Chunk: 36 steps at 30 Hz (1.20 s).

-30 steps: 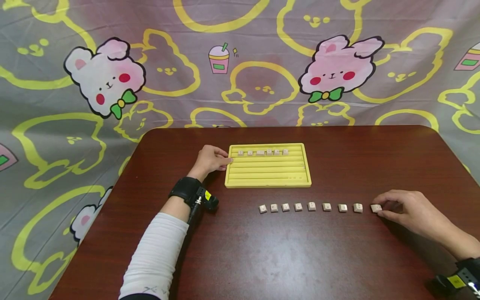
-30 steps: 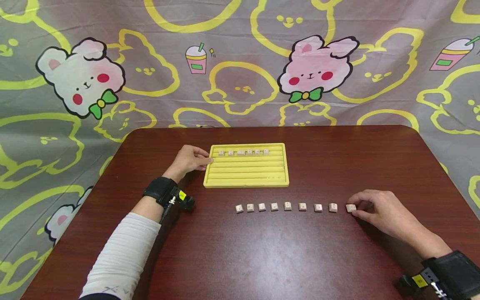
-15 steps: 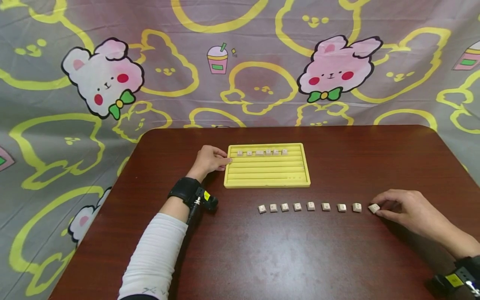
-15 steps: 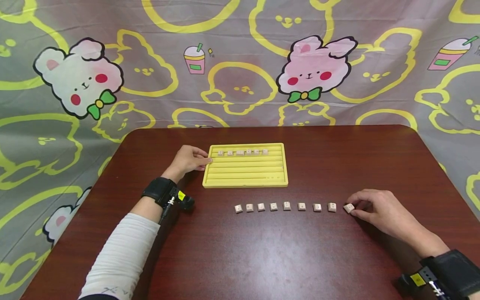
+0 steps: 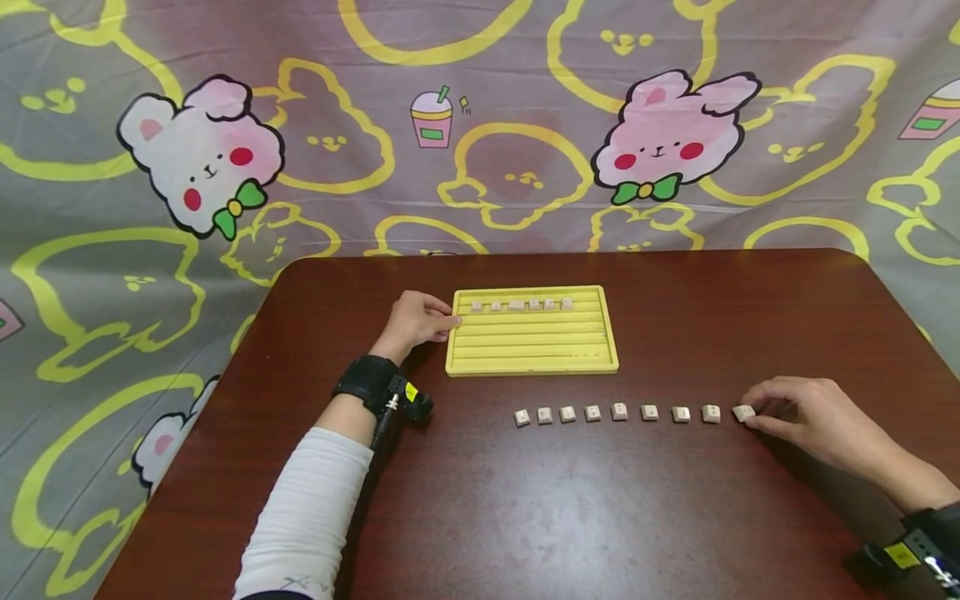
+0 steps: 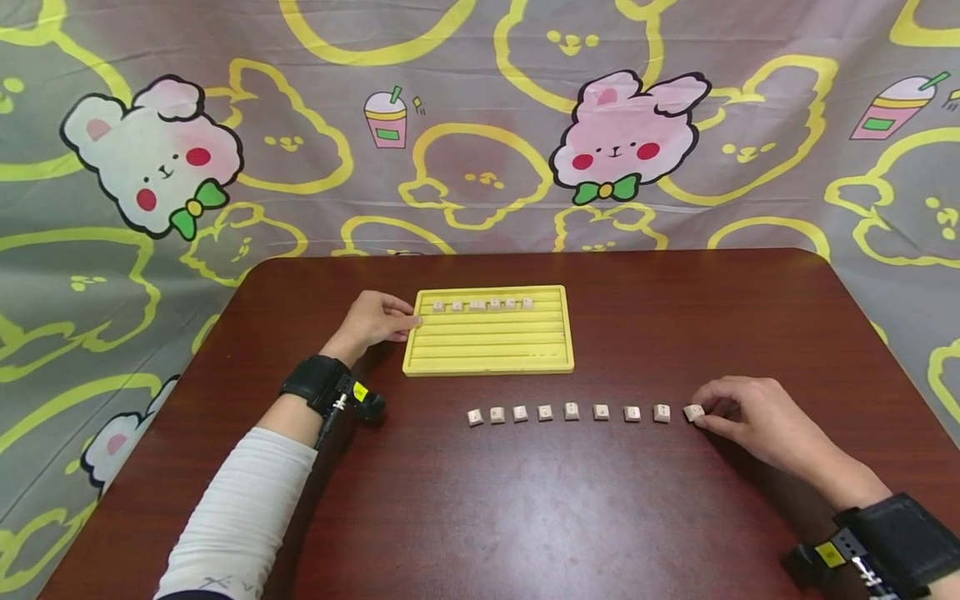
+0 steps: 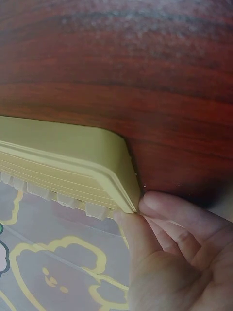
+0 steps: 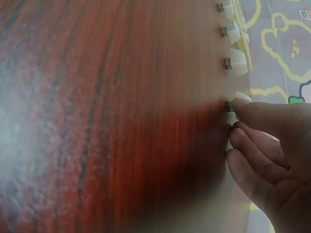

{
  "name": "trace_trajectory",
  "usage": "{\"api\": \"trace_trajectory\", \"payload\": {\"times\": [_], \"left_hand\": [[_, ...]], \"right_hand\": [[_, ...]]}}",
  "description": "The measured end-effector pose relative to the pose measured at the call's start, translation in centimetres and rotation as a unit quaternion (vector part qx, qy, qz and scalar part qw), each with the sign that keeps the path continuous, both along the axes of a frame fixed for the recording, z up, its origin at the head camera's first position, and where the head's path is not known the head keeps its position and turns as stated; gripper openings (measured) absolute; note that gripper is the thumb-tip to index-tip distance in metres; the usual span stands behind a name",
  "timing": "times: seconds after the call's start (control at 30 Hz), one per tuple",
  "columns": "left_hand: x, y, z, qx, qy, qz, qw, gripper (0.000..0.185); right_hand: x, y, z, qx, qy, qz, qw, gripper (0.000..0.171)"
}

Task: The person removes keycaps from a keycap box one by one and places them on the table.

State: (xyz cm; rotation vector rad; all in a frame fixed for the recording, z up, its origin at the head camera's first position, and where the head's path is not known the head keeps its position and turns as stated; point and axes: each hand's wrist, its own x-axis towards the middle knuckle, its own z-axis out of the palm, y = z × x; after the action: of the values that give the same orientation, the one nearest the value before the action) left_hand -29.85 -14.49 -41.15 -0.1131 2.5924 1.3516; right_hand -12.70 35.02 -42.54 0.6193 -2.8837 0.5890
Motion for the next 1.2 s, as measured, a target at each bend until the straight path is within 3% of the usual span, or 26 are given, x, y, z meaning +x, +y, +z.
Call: {"api": "trace_trajectory", "payload": {"times": [0.87, 1.2], "left_hand": [[0.01, 0.01, 0.21, 0.005, 0.003, -0.005, 1.0000, 0.033], [-0.01, 0.08, 0.01, 0.005, -0.004, 0.001, 1.0000, 0.033]], "right_hand": [[-0.20, 0.06, 0.22, 0.003, -0.027, -0.012, 1.000, 0.028], [-0.03, 0.05, 0.03, -0.003, -0.017, -0.005, 1.000, 0.030]]}}
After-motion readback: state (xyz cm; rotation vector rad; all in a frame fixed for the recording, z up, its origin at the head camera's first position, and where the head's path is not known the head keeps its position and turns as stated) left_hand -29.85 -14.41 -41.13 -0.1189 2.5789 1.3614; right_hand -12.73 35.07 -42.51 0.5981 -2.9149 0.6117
